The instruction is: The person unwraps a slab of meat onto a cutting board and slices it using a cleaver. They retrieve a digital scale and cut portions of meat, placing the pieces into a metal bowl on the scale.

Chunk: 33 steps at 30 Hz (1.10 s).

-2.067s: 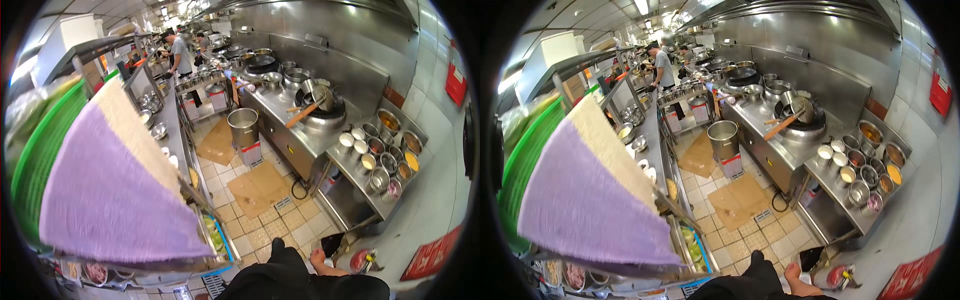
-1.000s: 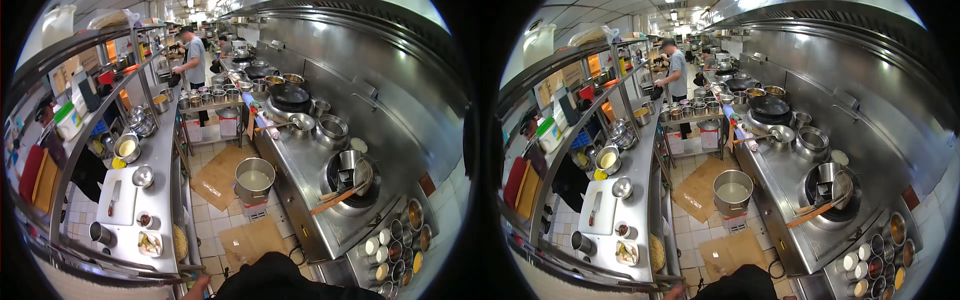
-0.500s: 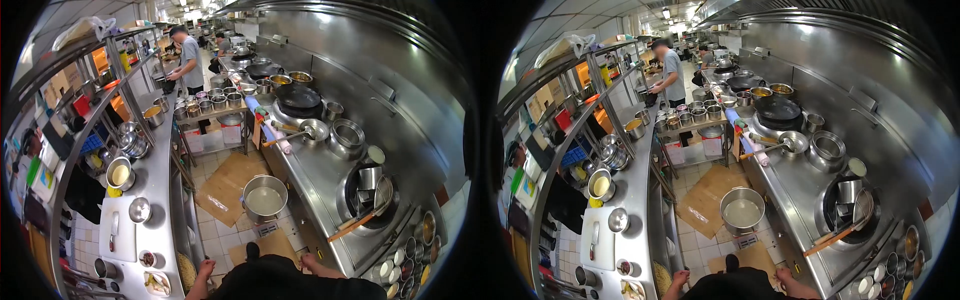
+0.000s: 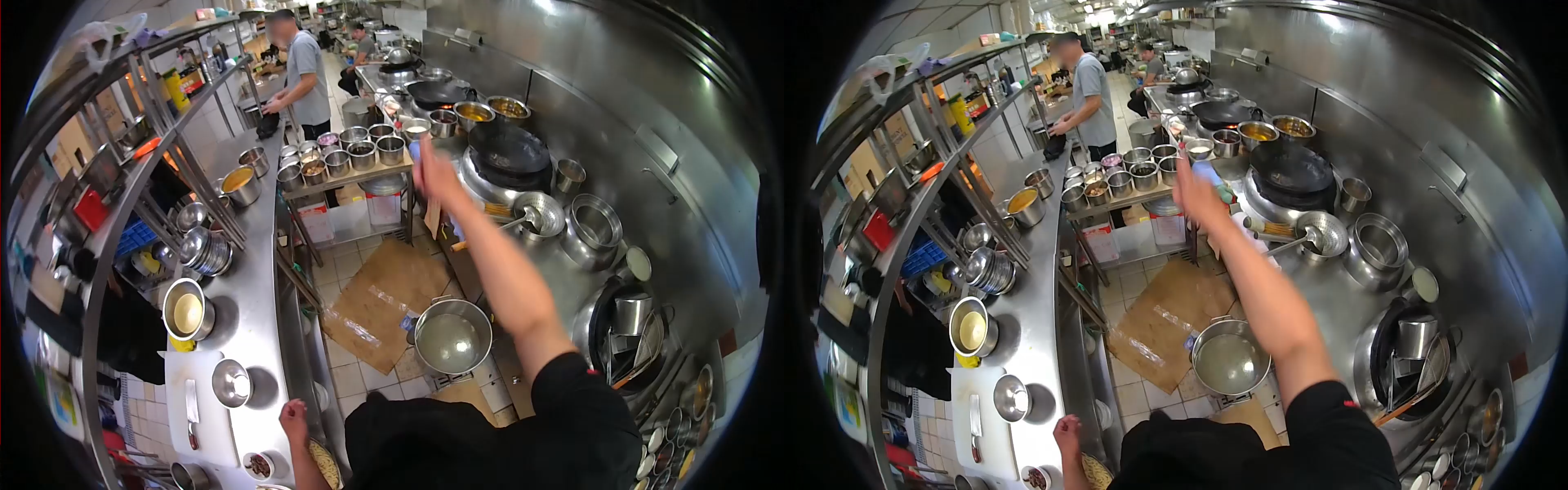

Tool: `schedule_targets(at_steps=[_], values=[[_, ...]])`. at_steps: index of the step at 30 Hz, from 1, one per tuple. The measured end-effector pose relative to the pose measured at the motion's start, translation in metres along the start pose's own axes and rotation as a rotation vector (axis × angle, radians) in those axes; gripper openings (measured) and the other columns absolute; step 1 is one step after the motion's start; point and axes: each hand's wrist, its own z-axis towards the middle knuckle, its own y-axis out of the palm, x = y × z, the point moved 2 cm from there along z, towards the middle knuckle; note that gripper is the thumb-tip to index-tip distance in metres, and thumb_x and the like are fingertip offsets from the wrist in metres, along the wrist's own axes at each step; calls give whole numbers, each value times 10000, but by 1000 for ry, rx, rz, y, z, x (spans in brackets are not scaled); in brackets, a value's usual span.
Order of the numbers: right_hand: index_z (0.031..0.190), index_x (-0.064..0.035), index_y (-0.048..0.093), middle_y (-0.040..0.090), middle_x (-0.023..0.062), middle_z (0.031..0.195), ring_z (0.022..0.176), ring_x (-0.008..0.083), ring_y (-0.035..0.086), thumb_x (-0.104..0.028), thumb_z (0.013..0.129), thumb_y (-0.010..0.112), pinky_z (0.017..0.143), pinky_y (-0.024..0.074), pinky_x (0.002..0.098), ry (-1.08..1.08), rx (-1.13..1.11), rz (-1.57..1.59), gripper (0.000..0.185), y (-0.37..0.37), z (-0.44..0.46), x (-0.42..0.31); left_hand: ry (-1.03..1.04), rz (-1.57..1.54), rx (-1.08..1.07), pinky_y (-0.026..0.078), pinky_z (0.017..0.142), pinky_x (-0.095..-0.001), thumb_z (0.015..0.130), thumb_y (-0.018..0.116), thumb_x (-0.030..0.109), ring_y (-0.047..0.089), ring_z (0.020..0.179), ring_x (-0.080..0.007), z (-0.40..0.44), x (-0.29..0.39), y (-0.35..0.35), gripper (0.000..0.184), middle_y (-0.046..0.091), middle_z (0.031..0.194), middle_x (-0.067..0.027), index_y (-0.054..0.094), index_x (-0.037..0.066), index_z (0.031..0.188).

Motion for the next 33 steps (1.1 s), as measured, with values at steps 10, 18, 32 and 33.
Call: schedule_targets(at_steps=[10, 18, 32, 33], values=[[697, 11, 656, 589, 85, 647, 575, 181, 518, -909, 955, 194, 542, 395, 372, 263, 19, 154, 1061, 37, 247, -89, -47, 92, 162, 508, 757, -264, 1004, 727, 189, 627, 847, -96, 145, 120, -12, 195, 718, 978, -31, 712, 31, 1118], [613, -103, 564, 538, 52, 581, 491, 184, 439, -915, 949, 174, 486, 317, 360, 349, -8, 103, 962, 111, 278, -59, 60, 215, 72, 528, 819, -296, 1039, 702, 251, 660, 900, -119, 296, 174, -21, 188, 722, 1020, -21, 697, 75, 1107], [608, -130, 571, 521, 73, 517, 422, 243, 509, -780, 1043, 293, 445, 448, 420, 1462, -458, 273, 830, 342, -118, 386, 44, 193, 682, 516, 719, -374, 1005, 716, 484, 612, 843, -219, 584, 232, -109, 536, 659, 1009, -143, 570, 8, 1204], [663, -117, 610, 560, 70, 542, 424, 247, 536, -741, 1041, 366, 410, 457, 426, 1441, -559, 376, 769, 342, -161, 416, 33, 189, 697, 516, 719, -374, 1005, 716, 484, 612, 843, -219, 600, 218, -116, 536, 659, 1009, -143, 570, 8, 1204]])
